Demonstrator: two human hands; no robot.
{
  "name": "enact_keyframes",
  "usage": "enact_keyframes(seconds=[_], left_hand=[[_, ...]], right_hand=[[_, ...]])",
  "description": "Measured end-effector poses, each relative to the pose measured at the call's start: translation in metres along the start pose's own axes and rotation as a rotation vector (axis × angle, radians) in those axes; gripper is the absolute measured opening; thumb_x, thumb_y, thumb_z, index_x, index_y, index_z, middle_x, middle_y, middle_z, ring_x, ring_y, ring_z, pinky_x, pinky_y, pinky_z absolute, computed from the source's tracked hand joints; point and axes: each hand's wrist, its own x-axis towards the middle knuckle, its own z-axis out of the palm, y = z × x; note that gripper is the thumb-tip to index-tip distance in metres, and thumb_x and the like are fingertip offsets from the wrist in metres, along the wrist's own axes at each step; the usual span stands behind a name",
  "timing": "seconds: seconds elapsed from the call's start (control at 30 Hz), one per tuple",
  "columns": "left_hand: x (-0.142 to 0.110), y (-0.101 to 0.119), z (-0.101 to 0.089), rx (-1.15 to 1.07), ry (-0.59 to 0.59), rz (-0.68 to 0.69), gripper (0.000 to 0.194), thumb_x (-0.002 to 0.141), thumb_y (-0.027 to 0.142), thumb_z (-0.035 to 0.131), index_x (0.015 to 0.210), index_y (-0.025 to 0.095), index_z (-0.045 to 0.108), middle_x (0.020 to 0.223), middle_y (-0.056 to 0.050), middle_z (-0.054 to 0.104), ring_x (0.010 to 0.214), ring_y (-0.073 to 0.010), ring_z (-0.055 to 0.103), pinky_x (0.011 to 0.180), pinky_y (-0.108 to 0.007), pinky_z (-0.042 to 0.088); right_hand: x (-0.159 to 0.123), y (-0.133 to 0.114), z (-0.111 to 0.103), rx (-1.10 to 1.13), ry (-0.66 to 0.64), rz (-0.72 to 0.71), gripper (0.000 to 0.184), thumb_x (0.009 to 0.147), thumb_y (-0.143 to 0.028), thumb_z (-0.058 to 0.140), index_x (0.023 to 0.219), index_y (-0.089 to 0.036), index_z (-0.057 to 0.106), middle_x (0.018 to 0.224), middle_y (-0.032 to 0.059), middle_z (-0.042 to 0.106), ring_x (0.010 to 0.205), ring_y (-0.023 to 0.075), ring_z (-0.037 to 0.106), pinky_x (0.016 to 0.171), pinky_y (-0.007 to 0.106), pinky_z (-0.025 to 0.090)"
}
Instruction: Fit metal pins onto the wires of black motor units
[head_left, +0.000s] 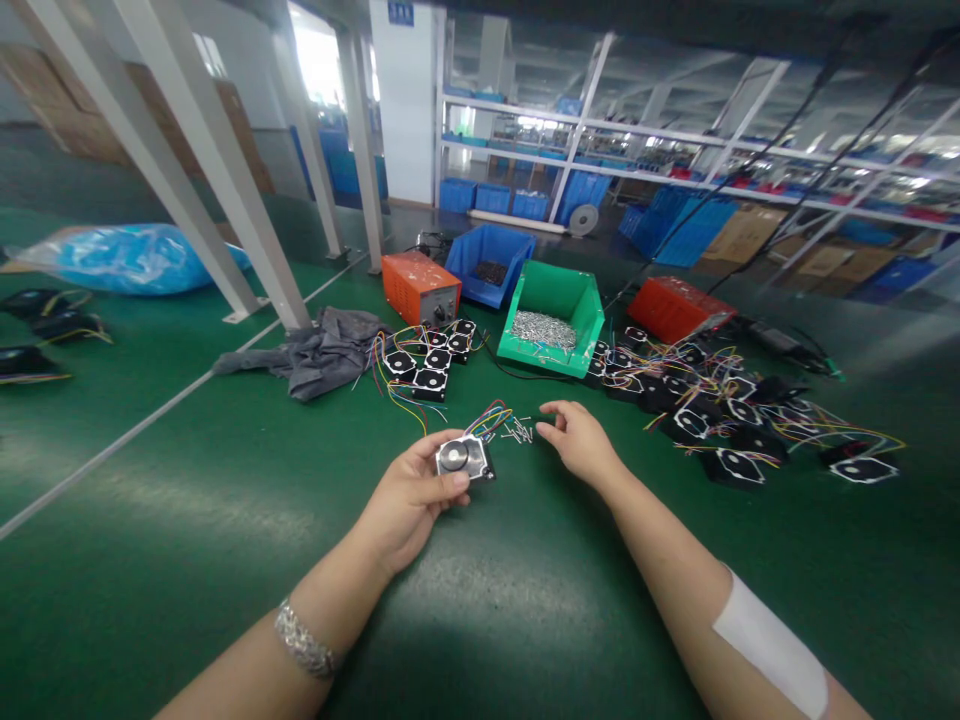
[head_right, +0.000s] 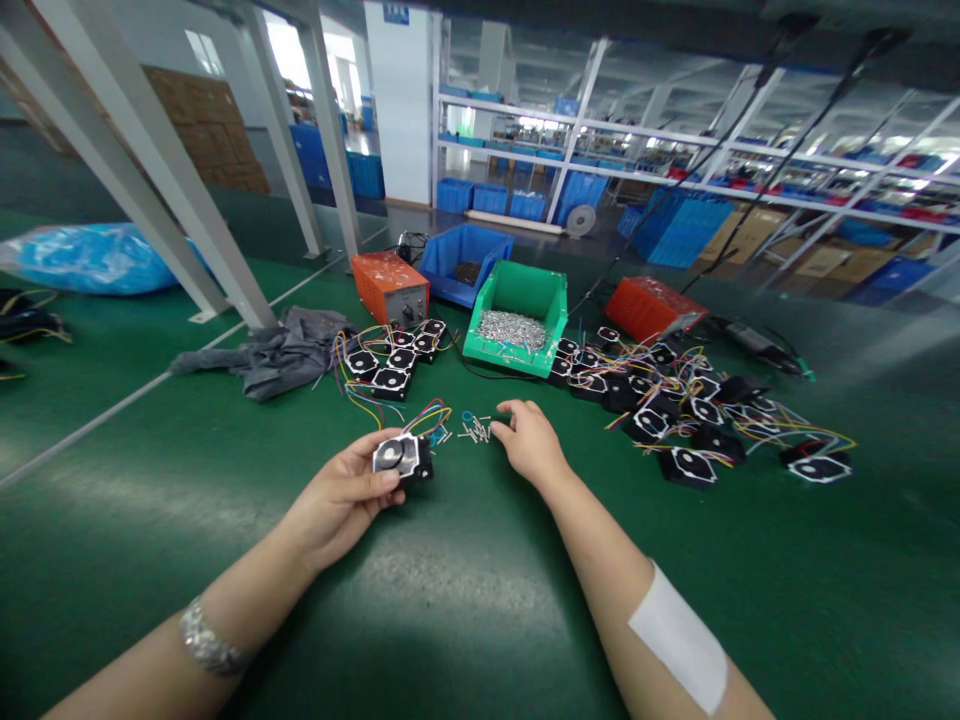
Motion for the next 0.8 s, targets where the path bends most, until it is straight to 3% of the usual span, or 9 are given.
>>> enact_keyframes(seconds=[0.2,0.27,0.33,0.47,0.67,0.8], left_hand=[[0.004,-0.001,-0.001,0.033,0.077,0.005,0.042,0.053,0.01,0.067,0.091,0.019,0.053,0.08,0.0,0.058,0.063,-0.0101,0.054,0.048,-0.019,0.041],[0.004,-0.002,-0.001,0.036,0.078,0.0,0.046,0.053,0.009,0.068,0.094,0.019,0.05,0.077,0.0,0.058,0.059,-0.0097,0.053,0.048,-0.019,0.041],[0.003,-0.003,0.0,0.041,0.085,0.0,0.048,0.053,0.009,0.068,0.094,0.02,0.046,0.071,0.001,0.058,0.055,-0.009,0.052,0.046,-0.019,0.039],[0.003,-0.006,-0.001,0.036,0.093,0.031,0.041,0.057,0.011,0.066,0.089,0.02,0.043,0.069,0.002,0.056,0.058,-0.0091,0.052,0.047,-0.018,0.038],[0.006,-0.007,-0.003,0.06,0.074,0.014,0.031,0.065,0.016,0.059,0.095,0.016,0.05,0.082,-0.002,0.055,0.063,-0.0082,0.051,0.051,-0.019,0.038],[0.005,-0.006,-0.002,0.1,0.031,-0.037,0.035,0.068,0.018,0.057,0.102,0.014,0.051,0.081,-0.003,0.057,0.06,-0.008,0.05,0.051,-0.02,0.036]], right_hand=[[0.005,0.002,0.011,-0.266,-0.129,-0.099,0.057,0.069,-0.051,0.051,0.11,-0.011,0.045,0.09,0.0098,0.05,0.081,0.0193,0.05,0.067,0.027,0.037],[0.001,-0.004,0.015,-0.34,-0.115,-0.168,0.051,0.068,-0.049,0.054,0.104,-0.013,0.047,0.092,0.01,0.051,0.085,0.0208,0.049,0.07,0.028,0.036],[-0.002,-0.01,0.019,-0.363,-0.117,-0.221,0.033,0.072,-0.041,0.054,0.093,-0.015,0.049,0.087,0.0077,0.053,0.082,0.0197,0.05,0.068,0.028,0.035],[-0.01,-0.017,0.024,-0.289,-0.142,-0.246,0.008,0.078,-0.024,0.046,0.076,-0.017,0.048,0.079,0.0069,0.054,0.075,0.0183,0.051,0.065,0.027,0.034],[-0.013,-0.019,0.022,-0.102,-0.122,-0.167,0.012,0.079,-0.021,0.038,0.072,-0.016,0.046,0.074,0.0061,0.053,0.07,0.0161,0.049,0.062,0.027,0.035],[-0.014,-0.018,0.018,0.224,-0.209,-0.041,0.018,0.081,-0.025,0.032,0.073,-0.016,0.045,0.051,-0.0034,0.041,0.046,0.0091,0.039,0.044,0.021,0.031]])
